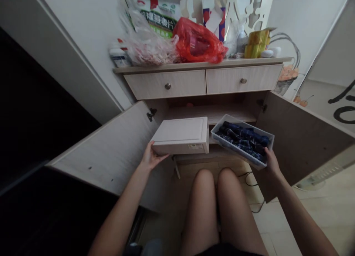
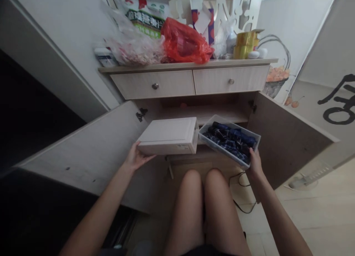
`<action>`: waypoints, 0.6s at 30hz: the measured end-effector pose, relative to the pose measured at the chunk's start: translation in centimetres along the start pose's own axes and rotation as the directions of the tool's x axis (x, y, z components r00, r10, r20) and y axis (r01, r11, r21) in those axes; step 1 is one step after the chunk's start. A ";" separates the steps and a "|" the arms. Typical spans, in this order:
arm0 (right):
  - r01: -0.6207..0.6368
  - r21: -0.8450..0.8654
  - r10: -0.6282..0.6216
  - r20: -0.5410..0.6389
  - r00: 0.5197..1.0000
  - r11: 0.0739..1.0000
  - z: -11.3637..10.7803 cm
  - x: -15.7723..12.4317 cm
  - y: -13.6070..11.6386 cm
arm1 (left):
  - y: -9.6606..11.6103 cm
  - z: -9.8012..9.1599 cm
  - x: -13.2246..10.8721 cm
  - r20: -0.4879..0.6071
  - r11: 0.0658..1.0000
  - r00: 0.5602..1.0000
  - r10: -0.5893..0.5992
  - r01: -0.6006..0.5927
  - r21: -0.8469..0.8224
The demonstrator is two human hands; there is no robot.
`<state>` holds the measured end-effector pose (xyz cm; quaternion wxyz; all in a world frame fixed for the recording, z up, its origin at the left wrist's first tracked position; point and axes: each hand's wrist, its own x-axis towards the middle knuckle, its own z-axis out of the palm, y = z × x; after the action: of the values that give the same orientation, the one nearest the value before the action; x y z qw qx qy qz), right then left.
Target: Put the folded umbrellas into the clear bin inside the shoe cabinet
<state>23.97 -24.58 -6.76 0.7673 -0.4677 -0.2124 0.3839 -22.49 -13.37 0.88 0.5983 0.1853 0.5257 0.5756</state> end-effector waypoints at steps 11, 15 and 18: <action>-0.169 -0.135 0.197 0.229 0.953 0.976 0.3 -2.0 -2.4 | -1.5 0.0 -3.8 0.028 0.998 0.998 0.052 -0.053 0.034; -0.204 -0.214 0.257 0.259 0.931 0.955 0.0 -1.7 -3.3 | -2.2 -0.9 -4.6 -0.003 1.000 1.000 0.023 -0.023 0.015; -0.198 -0.256 0.271 0.292 0.917 0.946 -0.1 -1.3 -3.8 | -2.8 -1.4 -5.3 -0.042 1.000 0.999 0.018 -0.018 -0.001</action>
<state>24.71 -26.66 -3.45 0.6133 -0.5031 -0.3188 0.5188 -21.17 -19.33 0.18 0.5820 0.1775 0.5360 0.5852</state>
